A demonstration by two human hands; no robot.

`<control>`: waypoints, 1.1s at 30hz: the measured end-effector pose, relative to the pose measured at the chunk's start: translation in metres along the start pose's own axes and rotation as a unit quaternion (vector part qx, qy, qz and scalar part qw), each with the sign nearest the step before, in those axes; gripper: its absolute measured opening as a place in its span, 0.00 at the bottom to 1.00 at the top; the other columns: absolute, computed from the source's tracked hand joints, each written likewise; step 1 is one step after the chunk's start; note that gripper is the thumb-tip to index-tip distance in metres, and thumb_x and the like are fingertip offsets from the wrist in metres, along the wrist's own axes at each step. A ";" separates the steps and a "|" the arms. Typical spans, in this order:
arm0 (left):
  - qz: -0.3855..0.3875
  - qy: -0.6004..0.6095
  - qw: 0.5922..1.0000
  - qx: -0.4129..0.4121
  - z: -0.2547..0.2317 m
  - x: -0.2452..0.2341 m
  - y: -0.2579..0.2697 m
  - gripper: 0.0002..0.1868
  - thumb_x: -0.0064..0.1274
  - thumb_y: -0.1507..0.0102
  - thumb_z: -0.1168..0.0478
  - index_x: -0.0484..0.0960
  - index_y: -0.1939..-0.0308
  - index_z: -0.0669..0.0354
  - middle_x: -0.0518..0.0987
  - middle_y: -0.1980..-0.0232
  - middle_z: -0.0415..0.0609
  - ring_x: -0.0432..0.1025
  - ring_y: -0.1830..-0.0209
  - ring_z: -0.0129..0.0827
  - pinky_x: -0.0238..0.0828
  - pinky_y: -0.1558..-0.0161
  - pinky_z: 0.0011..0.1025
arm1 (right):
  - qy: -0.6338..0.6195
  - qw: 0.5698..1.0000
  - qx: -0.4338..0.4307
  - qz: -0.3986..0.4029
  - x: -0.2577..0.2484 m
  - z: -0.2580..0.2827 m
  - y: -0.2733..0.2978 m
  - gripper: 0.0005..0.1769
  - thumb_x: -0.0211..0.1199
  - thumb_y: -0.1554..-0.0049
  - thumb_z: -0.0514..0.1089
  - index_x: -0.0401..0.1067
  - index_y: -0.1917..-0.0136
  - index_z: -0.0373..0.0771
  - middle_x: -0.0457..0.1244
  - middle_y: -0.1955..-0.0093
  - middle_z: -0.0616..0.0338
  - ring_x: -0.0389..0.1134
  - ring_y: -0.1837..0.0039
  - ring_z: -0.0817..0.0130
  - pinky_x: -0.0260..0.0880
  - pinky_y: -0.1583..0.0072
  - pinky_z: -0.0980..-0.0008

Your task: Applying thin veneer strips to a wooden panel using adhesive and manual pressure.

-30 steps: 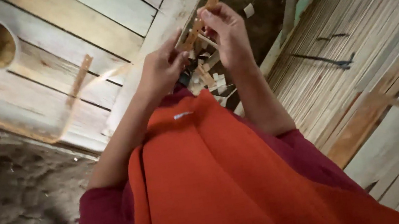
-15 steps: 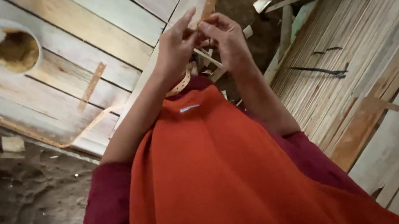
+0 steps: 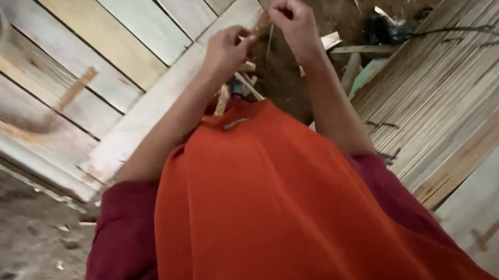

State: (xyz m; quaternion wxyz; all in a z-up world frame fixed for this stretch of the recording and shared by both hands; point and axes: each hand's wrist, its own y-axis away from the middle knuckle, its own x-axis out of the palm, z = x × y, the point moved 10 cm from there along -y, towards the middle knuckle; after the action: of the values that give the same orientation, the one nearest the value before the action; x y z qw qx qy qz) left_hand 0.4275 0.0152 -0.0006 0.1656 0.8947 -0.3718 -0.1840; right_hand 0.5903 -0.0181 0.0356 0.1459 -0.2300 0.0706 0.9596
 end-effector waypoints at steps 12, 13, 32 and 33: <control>-0.092 -0.094 0.983 -0.126 0.059 0.012 -0.078 0.15 0.54 0.37 0.54 0.80 0.78 0.50 0.82 0.79 0.41 0.77 0.76 0.30 0.72 0.68 0.33 | 0.324 0.937 -0.116 -0.051 0.020 -0.079 -0.065 0.09 0.57 0.39 0.54 0.71 0.54 0.50 0.60 0.49 0.59 0.58 0.46 0.51 0.58 0.51 0.45; -0.095 -0.093 0.983 -0.130 0.057 0.012 -0.077 0.15 0.54 0.37 0.54 0.80 0.78 0.50 0.82 0.79 0.41 0.77 0.76 0.30 0.72 0.68 0.33 | 0.322 0.938 -0.118 -0.047 0.022 -0.080 -0.066 0.09 0.57 0.39 0.54 0.71 0.54 0.50 0.60 0.49 0.59 0.58 0.46 0.51 0.58 0.51 0.45; -0.102 -0.100 0.973 -0.183 0.069 0.016 -0.084 0.15 0.58 0.39 0.51 0.79 0.79 0.50 0.79 0.79 0.41 0.74 0.77 0.31 0.68 0.72 0.37 | 0.218 0.949 -0.225 0.012 0.033 -0.003 -0.104 0.10 0.56 0.43 0.25 0.65 0.53 0.38 0.57 0.50 0.51 0.59 0.48 0.58 0.66 0.49 0.65; -0.107 -0.100 0.974 -0.174 0.070 0.016 -0.084 0.15 0.58 0.42 0.52 0.78 0.82 0.50 0.79 0.81 0.40 0.74 0.77 0.31 0.68 0.73 0.37 | 0.243 0.919 -0.311 0.020 0.047 0.011 -0.101 0.13 0.57 0.46 0.25 0.66 0.49 0.36 0.57 0.47 0.45 0.59 0.43 0.49 0.64 0.46 0.54</control>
State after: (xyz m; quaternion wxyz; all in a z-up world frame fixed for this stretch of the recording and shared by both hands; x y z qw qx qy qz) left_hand 0.4570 0.0491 -0.1015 0.2603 0.8639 -0.2507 -0.3508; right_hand 0.5772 0.0918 0.0168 0.0259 -0.4881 -0.1939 0.8506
